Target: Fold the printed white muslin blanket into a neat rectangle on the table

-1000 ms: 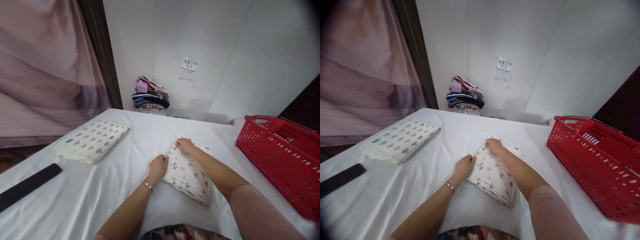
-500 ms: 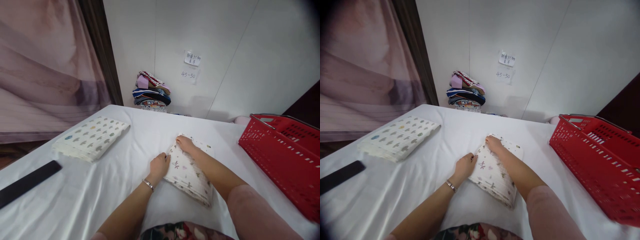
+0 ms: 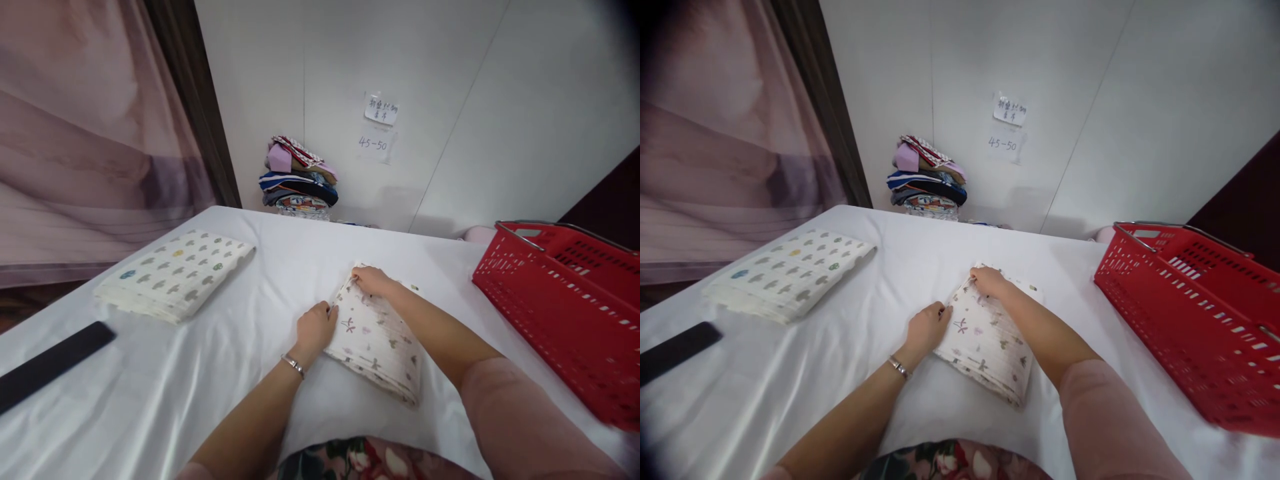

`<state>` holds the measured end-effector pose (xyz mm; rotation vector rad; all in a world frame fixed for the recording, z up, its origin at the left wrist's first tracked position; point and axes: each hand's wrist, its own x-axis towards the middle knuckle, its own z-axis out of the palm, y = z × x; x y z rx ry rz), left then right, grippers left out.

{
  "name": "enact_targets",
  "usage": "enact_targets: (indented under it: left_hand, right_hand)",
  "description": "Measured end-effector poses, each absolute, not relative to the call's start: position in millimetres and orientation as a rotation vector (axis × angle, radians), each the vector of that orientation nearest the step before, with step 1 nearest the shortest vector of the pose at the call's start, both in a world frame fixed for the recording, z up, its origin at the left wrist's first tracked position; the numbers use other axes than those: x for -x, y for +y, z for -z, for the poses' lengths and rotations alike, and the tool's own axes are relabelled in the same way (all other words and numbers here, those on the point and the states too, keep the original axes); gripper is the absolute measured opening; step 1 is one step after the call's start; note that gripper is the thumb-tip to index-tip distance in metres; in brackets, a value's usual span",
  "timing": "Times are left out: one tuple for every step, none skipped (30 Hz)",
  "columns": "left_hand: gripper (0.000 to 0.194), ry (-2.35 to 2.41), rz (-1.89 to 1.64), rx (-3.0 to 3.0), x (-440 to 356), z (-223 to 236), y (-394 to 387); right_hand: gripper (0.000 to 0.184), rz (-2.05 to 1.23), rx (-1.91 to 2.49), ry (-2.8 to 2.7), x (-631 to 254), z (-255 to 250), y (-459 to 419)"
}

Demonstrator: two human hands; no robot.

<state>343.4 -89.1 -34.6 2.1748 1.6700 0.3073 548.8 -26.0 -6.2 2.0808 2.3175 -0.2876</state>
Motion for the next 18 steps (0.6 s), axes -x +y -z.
enact_targets:
  left_hand:
    - [0.038, 1.672, -0.303, -2.172, -343, 34, -89]
    - [0.038, 1.676, -0.299, -2.169, -344, 34, -89]
    - [0.038, 1.676, -0.298, -2.167, -344, 34, -89]
    - [0.038, 1.675, -0.301, -2.168, -344, 34, -89]
    - [0.038, 1.672, -0.306, -2.171, -344, 34, -89]
    - [0.037, 1.668, -0.311, -2.176, -344, 35, -89]
    - [0.037, 1.667, -0.315, -2.181, -344, 35, -89]
    - [0.038, 1.668, -0.317, -2.186, -344, 35, -89]
    - [0.038, 1.671, -0.315, -2.187, -345, 36, -89]
    - [0.038, 1.675, -0.311, -2.185, -345, 36, -89]
    - [0.038, 1.678, -0.307, -2.180, -345, 36, -89]
    - [0.038, 1.677, -0.309, -2.173, -345, 37, -89]
    - [0.037, 1.673, -0.321, -2.168, -345, 37, -90]
    - [0.037, 1.667, -0.343, -2.168, -345, 37, -90]
    - [0.037, 1.657, -0.370, -2.174, -345, 37, -91]
    - [0.038, 1.644, -0.396, -2.186, -346, 37, -92]
    - [0.039, 1.629, -0.416, -2.202, -346, 36, -92]
    - [0.041, 1.611, -0.430, -2.221, -346, 36, -93]
  right_hand:
    - [0.025, 0.321, -2.077, 2.317, -549, 6, -24]
    - [0.025, 0.357, -2.074, 2.317, -550, 6, -22]
    - [0.025, 0.396, -2.074, 2.315, -551, 6, -20]
    - [0.024, 0.438, -2.074, 2.311, -552, 6, -18]
    - [0.023, 0.482, -2.074, 2.305, -553, 6, -16]
    - [0.023, 0.527, -2.075, 2.301, -554, 6, -14]
    - [0.022, 0.567, -2.079, 2.298, -555, 5, -13]
    - [0.022, 0.599, -2.086, 2.302, -555, 5, -12]
    - [0.022, 0.621, -2.097, 2.311, -555, 6, -11]
    - [0.022, 0.632, -2.115, 2.323, -554, 6, -11]
    - [0.022, 0.631, -2.141, 2.337, -553, 8, -12]
    - [0.022, 0.620, -2.172, 2.348, -552, 9, -13]
    - [0.022, 0.602, -2.208, 2.355, -550, 12, -14]
    - [0.022, 0.579, -2.244, 2.360, -549, 14, -16]
    - [0.022, 0.555, -2.278, 2.363, -547, 16, -18]
    - [0.023, 0.534, -2.308, 2.364, -545, 19, -19]
    - [0.025, 0.519, -2.332, 2.365, -544, 20, -21]
    - [0.027, 0.511, -2.350, 2.366, -543, 21, -23]
